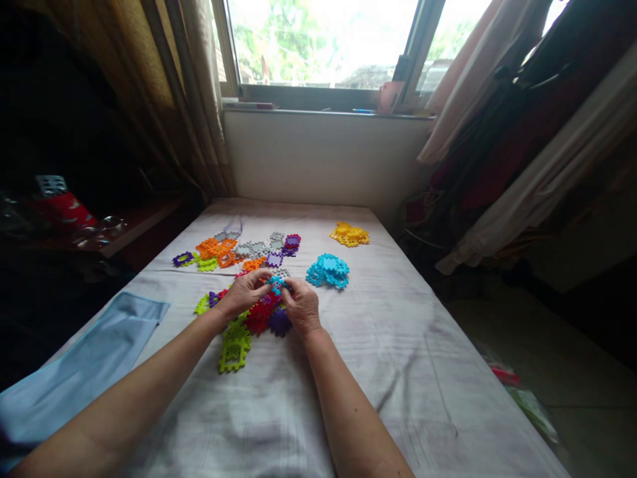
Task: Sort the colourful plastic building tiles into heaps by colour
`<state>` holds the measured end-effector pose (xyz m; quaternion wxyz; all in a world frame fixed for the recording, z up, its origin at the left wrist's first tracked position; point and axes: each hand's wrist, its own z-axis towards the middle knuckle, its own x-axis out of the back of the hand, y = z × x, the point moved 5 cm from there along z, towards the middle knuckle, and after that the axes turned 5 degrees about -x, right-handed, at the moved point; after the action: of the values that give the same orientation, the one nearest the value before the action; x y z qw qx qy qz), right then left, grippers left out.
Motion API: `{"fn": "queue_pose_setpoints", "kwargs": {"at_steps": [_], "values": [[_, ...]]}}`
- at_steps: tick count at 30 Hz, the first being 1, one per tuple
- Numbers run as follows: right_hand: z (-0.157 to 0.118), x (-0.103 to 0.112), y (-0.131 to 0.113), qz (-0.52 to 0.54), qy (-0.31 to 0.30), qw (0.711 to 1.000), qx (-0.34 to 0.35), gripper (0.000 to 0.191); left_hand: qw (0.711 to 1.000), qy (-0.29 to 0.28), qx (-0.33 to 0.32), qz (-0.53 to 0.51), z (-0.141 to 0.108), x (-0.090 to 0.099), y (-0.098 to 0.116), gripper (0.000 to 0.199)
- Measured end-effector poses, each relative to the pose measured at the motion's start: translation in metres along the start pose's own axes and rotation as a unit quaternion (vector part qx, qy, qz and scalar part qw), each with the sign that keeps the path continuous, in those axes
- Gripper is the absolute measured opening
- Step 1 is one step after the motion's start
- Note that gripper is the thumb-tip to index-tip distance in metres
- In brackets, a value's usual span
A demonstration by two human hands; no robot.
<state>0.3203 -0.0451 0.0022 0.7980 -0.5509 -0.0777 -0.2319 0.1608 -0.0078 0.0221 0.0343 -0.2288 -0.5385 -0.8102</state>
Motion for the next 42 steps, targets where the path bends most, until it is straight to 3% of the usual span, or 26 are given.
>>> {"fn": "queue_pose_setpoints", "kwargs": {"at_steps": [4, 10, 13, 17, 20, 23, 26, 28, 30, 33, 42], "values": [[-0.003, 0.007, 0.006, 0.025, 0.057, 0.998, -0.007, 0.021, 0.999, -0.021, -0.032, 0.027, -0.002, -0.008, -0.001, 0.033], [0.0, 0.023, 0.023, 0.056, 0.17, 0.983, -0.04, 0.028, 0.993, 0.009, -0.03, 0.117, -0.003, -0.005, -0.005, 0.041], [0.012, 0.049, 0.029, 0.002, 0.23, 0.973, -0.008, 0.025, 0.984, 0.031, -0.027, 0.176, 0.0, 0.009, -0.009, 0.041], [0.035, 0.081, 0.04, -0.122, 0.259, 0.958, 0.008, 0.024, 0.965, 0.057, -0.067, 0.249, -0.001, 0.026, -0.006, 0.033], [0.043, 0.085, 0.054, -0.214, 0.212, 0.953, -0.02, 0.026, 0.949, 0.036, -0.109, 0.292, -0.011, 0.019, 0.006, 0.034], [0.036, 0.075, 0.063, -0.305, 0.134, 0.942, -0.028, 0.03, 0.928, -0.062, -0.143, 0.339, -0.032, -0.009, 0.018, 0.046], [0.03, 0.068, 0.066, -0.37, 0.105, 0.921, -0.057, 0.059, 0.903, -0.148, -0.145, 0.377, -0.05, -0.034, 0.019, 0.066], [0.033, 0.064, 0.068, -0.4, 0.075, 0.91, -0.083, 0.081, 0.895, -0.163, -0.132, 0.394, -0.053, -0.04, 0.015, 0.067], [0.04, 0.058, 0.07, -0.42, 0.023, 0.901, -0.108, 0.092, 0.891, -0.153, -0.111, 0.412, -0.048, -0.037, 0.008, 0.063], [0.054, 0.05, 0.076, -0.435, -0.027, 0.892, -0.122, 0.094, 0.885, -0.128, -0.081, 0.441, -0.035, -0.025, -0.003, 0.06], [0.098, 0.037, 0.104, -0.427, 0.004, 0.902, -0.058, 0.086, 0.875, -0.061, -0.054, 0.478, -0.008, 0.008, -0.024, 0.053]]}}
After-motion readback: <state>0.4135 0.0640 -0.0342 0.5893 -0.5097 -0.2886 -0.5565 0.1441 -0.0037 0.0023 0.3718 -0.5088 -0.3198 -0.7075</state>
